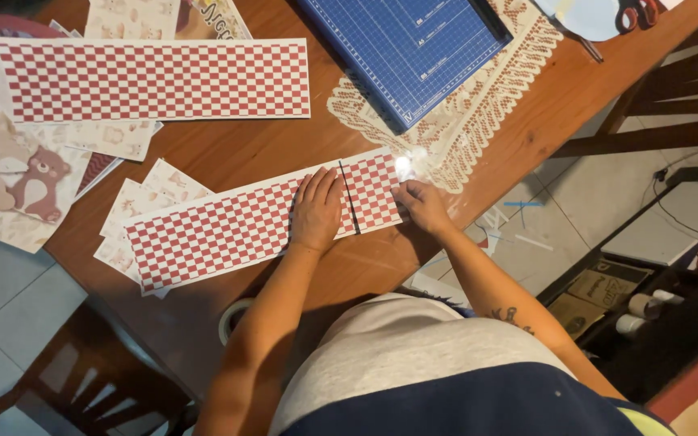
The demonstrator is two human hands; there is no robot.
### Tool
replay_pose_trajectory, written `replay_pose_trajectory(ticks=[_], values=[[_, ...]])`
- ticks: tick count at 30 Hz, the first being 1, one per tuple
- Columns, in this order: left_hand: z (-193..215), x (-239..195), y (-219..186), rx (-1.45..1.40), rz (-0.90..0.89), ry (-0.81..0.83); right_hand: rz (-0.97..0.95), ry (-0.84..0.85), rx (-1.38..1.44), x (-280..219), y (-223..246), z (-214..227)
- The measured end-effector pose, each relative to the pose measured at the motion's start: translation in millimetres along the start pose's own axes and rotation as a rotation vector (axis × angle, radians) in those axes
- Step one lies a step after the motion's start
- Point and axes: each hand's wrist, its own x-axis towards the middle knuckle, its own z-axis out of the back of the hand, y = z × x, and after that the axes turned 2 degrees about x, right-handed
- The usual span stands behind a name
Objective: The person uses a paper trimmer to cut a sheet of red and white checkered paper on a blue cutting mat. They then apply clear tape to a blue folder and arrange the cut paper pieces on the table.
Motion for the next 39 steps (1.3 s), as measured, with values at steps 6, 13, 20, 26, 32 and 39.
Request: replay_pose_trajectory(ticks=[6, 13, 20, 26, 32, 39], values=[[1, 0, -2, -0.012, 0.022, 0.009, 0.016, 0.015, 0.028, 1, -2, 0], [3, 4, 0, -0.080, 0.040, 0.065, 0.034, 0.011, 0.036, 2, -4, 0], [4, 6, 0, -0.080, 0.053, 0.069, 0.037, 0.002, 0.028, 15, -22, 3], [4, 5, 1, -0.093, 0.064, 0.079, 0.026, 0.006, 0.023, 14, -21, 4], [4, 4, 1, -0.094, 0.071, 0.087, 0.004, 0.002, 0.005, 14, -18, 2], [4, 5, 1, -0.106, 0.070, 0.077, -0.019, 0.003, -0.020, 13, -11, -1]])
